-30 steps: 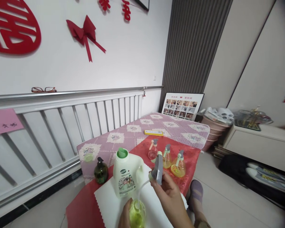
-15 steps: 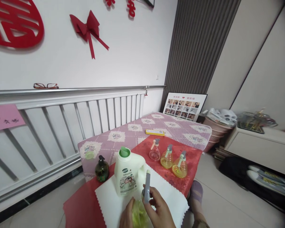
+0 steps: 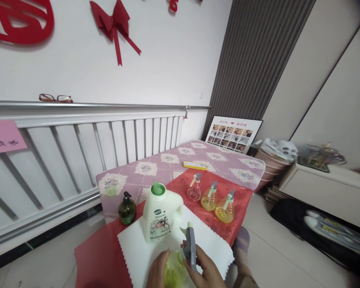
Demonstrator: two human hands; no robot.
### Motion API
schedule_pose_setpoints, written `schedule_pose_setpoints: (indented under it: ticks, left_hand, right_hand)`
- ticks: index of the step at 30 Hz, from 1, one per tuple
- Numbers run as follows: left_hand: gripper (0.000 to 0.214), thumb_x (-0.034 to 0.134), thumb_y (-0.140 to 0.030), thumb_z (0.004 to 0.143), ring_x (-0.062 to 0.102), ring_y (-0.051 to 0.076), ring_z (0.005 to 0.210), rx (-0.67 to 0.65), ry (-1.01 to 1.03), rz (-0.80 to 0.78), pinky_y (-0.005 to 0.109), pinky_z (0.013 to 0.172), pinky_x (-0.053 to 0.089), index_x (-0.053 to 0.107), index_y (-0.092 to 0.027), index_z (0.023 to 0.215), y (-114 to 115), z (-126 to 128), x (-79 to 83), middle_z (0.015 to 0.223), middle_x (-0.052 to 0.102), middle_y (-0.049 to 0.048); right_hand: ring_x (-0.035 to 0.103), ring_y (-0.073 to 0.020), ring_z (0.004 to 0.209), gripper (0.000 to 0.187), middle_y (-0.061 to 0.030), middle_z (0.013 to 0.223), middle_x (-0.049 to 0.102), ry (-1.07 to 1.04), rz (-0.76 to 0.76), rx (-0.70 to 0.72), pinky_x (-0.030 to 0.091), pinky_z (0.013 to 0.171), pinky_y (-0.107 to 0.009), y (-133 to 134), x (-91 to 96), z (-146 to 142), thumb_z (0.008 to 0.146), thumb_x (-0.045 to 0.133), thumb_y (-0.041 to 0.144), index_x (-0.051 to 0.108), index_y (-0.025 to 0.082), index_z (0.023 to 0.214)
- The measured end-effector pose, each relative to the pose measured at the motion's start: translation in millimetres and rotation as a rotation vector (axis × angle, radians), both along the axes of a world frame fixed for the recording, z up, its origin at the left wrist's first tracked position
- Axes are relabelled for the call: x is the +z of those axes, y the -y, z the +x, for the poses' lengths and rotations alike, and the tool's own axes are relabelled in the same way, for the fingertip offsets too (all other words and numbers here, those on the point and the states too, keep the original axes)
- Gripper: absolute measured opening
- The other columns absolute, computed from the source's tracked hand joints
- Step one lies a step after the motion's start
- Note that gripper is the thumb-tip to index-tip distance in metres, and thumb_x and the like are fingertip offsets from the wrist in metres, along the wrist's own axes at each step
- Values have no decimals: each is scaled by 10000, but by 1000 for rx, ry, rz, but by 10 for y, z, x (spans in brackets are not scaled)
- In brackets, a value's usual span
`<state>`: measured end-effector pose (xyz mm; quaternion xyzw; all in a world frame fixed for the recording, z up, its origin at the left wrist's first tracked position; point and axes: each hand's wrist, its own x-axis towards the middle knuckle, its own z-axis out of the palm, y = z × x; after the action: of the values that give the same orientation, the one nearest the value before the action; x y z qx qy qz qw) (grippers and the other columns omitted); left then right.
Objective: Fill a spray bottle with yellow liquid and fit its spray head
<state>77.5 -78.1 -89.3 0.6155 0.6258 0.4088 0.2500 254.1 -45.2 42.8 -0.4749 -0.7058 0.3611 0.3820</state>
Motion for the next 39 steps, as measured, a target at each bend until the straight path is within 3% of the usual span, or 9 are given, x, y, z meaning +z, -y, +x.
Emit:
schedule_pose_setpoints:
  ticks: [4,10,15,20,26,31,39]
  left_hand:
    - [882,805,-289,564,543,360,1348,-35,10,29,467,1153,444,533,-167,1394,4,-14,-30,1446,587,179]
    - [901,718,-127,521,511,364,1371,-54,6,-13,482,1178,408,517,-131,1400,8,22,6,1461,558,203]
    - [950,680,-103,483,480,367,1393,-54,-5,-41,504,1196,376,491,-103,1414,4,59,16,1474,533,223]
    - [954,670,-104,479,479,378,1388,-62,3,-30,526,1193,382,490,-117,1416,10,63,-12,1465,537,215]
    - [948,674,-152,537,423,385,1433,-191,-34,-93,537,1215,348,443,-126,1457,-14,-32,-38,1522,482,207]
    - [956,681,-175,556,405,376,1447,-206,-41,-105,533,1228,328,415,-138,1474,-15,-57,-37,1537,462,202]
    - [949,673,-194,562,385,381,1457,-214,-47,-138,560,1232,304,410,-118,1471,-9,-44,18,1542,449,217]
  right_hand:
    - [710,-266,1089,380,-115,1192,753,10,-46,38,581,884,-347,-9,17,46,911,586,425,677,247,1235]
    - [727,-279,1034,393,-139,1155,769,-11,-48,-43,594,888,-380,19,36,128,872,618,457,704,211,1166]
    - [727,-287,1023,446,-144,1142,768,15,-93,-148,597,879,-383,47,332,152,828,607,496,704,188,1135]
    - [718,-251,878,339,-85,961,772,197,-135,-27,573,765,-357,53,596,47,833,575,414,719,203,1055]
    - [703,-255,1017,353,-129,1137,735,178,-123,47,561,827,-355,65,383,29,833,585,366,703,205,1124]
    - [702,-227,969,327,-86,1055,735,133,-73,89,563,803,-315,68,181,85,839,610,309,698,234,1146]
    - [710,-246,966,290,-114,1072,733,194,-25,109,574,846,-351,51,158,88,856,601,316,694,209,1109]
